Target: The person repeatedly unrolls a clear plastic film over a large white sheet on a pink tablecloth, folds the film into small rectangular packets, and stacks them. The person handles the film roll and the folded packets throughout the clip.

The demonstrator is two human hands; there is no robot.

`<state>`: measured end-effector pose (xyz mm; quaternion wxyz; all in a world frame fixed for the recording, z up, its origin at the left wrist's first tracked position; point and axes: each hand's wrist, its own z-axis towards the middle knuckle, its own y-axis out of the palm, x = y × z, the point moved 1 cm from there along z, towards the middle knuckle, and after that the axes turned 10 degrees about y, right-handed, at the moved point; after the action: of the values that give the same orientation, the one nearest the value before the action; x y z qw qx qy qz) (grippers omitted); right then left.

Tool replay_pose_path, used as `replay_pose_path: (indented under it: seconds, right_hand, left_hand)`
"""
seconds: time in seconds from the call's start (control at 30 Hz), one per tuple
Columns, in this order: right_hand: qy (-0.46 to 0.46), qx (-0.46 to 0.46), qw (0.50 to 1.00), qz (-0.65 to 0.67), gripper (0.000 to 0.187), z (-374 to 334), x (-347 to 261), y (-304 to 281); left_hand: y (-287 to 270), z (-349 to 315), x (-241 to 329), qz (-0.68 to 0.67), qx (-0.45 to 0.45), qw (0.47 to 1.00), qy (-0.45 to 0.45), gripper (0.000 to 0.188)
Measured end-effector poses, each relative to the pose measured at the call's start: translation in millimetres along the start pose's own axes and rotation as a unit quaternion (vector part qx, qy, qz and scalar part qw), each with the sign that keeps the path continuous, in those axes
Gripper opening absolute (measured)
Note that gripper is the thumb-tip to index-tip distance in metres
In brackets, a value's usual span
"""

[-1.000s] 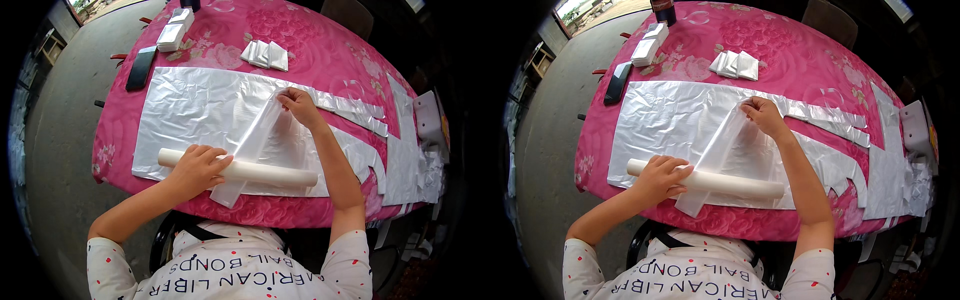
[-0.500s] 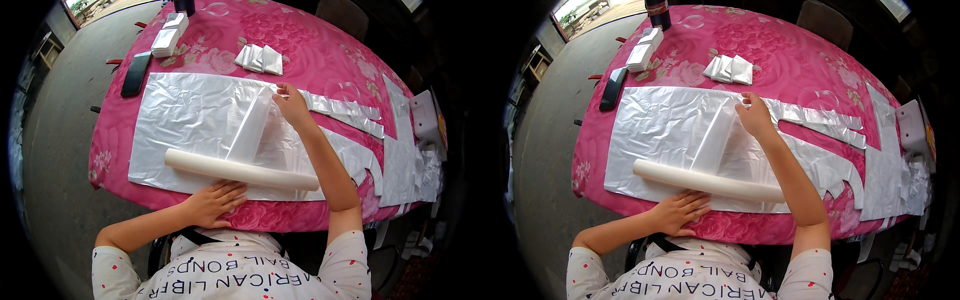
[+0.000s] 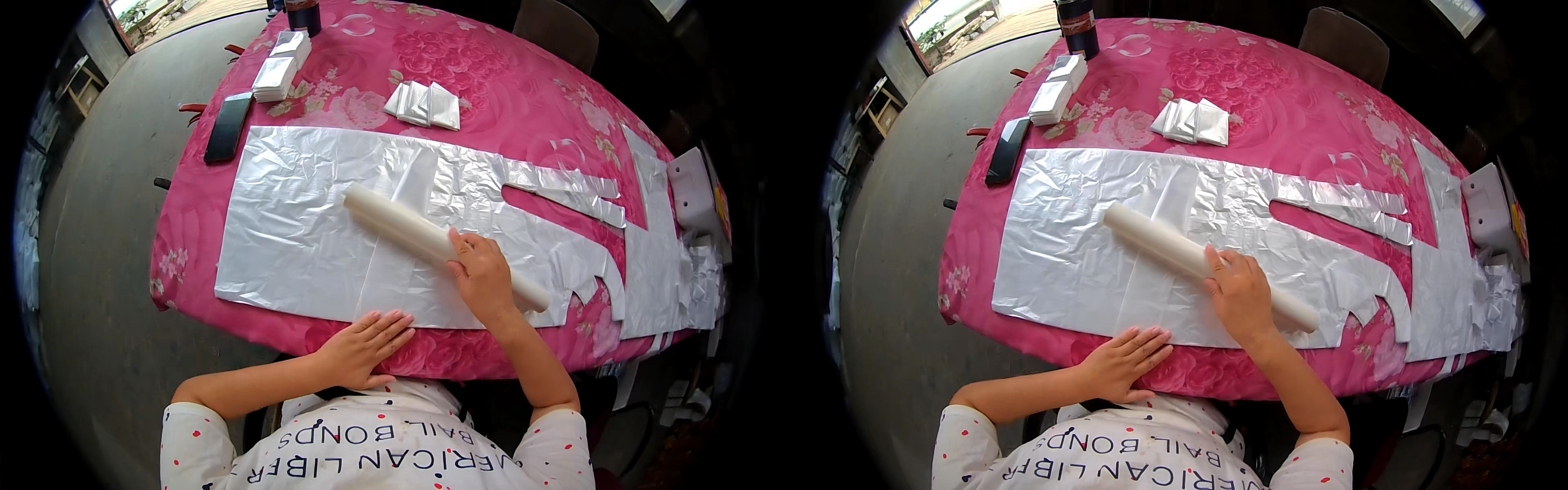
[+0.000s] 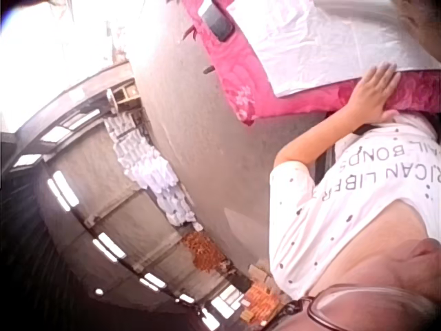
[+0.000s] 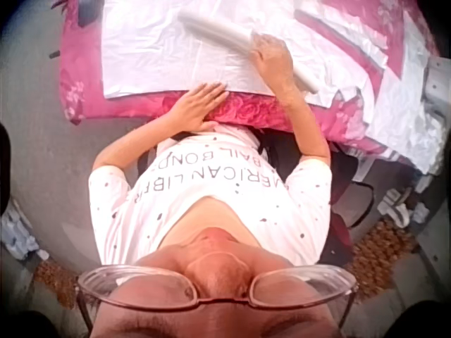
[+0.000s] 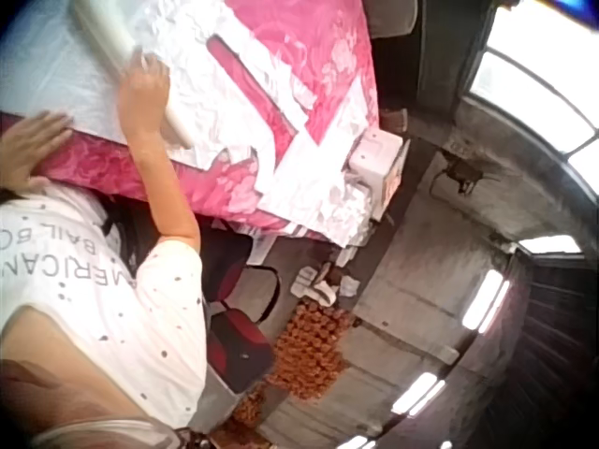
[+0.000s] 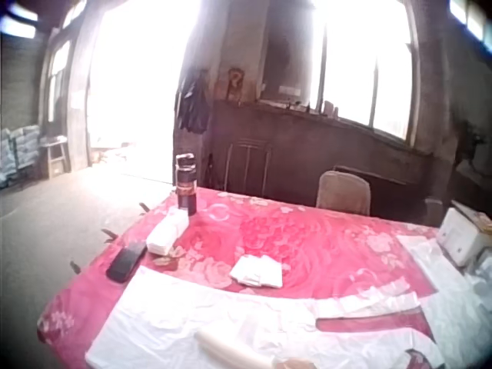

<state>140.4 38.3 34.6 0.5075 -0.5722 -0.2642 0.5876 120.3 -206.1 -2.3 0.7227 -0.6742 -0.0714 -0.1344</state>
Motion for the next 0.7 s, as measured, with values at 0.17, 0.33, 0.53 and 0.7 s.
replay_pose_path:
  seconds: [0.17,0.33,0.53,0.7]
  right_hand:
    - [0.116,0.101,0.985,-0.081,0.050,10,87,-29]
    - [0.070,0.033,0.997,-0.005,0.050,-10,63,-37]
    - [-0.083,-0.079,0.991,0.071,0.050,-27,-11,-19]
    - [-0.128,-0.061,0.989,0.042,0.048,-8,-23,2]
  left_hand:
    - [-27,1,-32,-0.085,0.092,0.992,0.033,0.080]
    - [-26,3,-43,-0.039,-0.024,0.998,0.050,0.084]
    - [6,11,13,0.030,-0.016,0.999,-0.022,0.083]
    - [10,10,16,0.027,-0.025,0.999,-0.016,0.081]
